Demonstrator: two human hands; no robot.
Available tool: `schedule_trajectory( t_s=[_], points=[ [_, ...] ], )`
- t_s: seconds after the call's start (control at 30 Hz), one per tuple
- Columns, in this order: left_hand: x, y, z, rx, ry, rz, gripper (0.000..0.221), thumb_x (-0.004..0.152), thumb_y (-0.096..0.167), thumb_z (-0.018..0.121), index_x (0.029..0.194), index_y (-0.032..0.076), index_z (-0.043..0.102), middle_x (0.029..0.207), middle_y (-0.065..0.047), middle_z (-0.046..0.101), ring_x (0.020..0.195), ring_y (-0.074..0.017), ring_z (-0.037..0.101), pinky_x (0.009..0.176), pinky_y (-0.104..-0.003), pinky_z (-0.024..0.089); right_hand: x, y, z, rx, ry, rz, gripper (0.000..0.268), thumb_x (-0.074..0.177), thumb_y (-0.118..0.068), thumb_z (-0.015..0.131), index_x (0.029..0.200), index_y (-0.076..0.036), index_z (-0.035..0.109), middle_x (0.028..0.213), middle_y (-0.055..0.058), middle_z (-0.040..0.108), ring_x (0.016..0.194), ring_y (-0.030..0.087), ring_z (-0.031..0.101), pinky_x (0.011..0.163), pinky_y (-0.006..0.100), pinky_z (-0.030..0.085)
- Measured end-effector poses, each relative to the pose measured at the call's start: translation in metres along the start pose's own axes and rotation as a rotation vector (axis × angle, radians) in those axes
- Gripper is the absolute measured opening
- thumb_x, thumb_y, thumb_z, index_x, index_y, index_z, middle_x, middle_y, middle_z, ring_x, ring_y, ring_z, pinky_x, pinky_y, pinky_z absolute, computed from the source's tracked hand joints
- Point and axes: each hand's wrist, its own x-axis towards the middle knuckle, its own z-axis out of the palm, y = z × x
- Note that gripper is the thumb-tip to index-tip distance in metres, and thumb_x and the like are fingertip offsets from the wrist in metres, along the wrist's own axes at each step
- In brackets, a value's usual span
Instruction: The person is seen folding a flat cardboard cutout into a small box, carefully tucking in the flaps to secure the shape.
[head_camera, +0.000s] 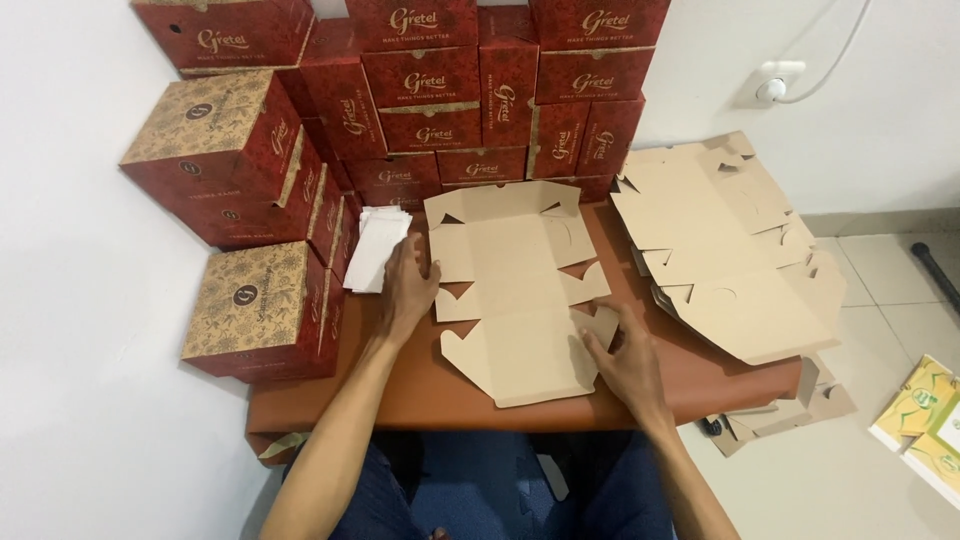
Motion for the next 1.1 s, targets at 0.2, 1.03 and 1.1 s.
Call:
schedule_trajectory(
  t_s=[0.2,1.03,1.1],
  points=[
    [0.003,-0.015,-0.014,0.161,0.039,0.050,0.049,0.095,0.004,0.070,0.141,-0.009,0.058,0.131,-0.032,0.064,0.119,-0.0489,0.068,0.089,-0.054,0.063,0.000,0.033,-0.002,0.179,-0.007,-0.009,0.036,0.093,-0.011,0.078,0.130,-0.009,0.075,0.085,0.024,0.082,0.071,0.026,0.079,0.061,0.037,0.063],
    [-0.051,0.038,-0.036,0.003,-0.374,-0.109,0.056,0.110,0.047,0.051,0.137,-0.002,0.058,0.062,-0.017,0.071,0.051,-0.0259,0.071,0.048,-0.036,0.056,-0.031,-0.021,0.008,0.050,0.130,-0.119,0.067,0.104,-0.020,0.066,0.166,-0.014,0.043,0.113,0.030,0.076,0.115,0.044,0.070,0.094,0.055,0.061],
    [-0.055,0.045,-0.043,-0.053,-0.415,-0.114,0.059,0.110,0.049,0.048,0.140,-0.002,0.056,0.064,-0.017,0.071,0.051,-0.0259,0.074,0.050,-0.038,0.057,-0.036,0.006,0.019,-0.027,-0.034,-0.042,0.050,0.102,-0.033,0.070,0.151,-0.030,0.066,0.111,0.013,0.080,0.100,0.023,0.080,0.081,0.033,0.066]
  ],
)
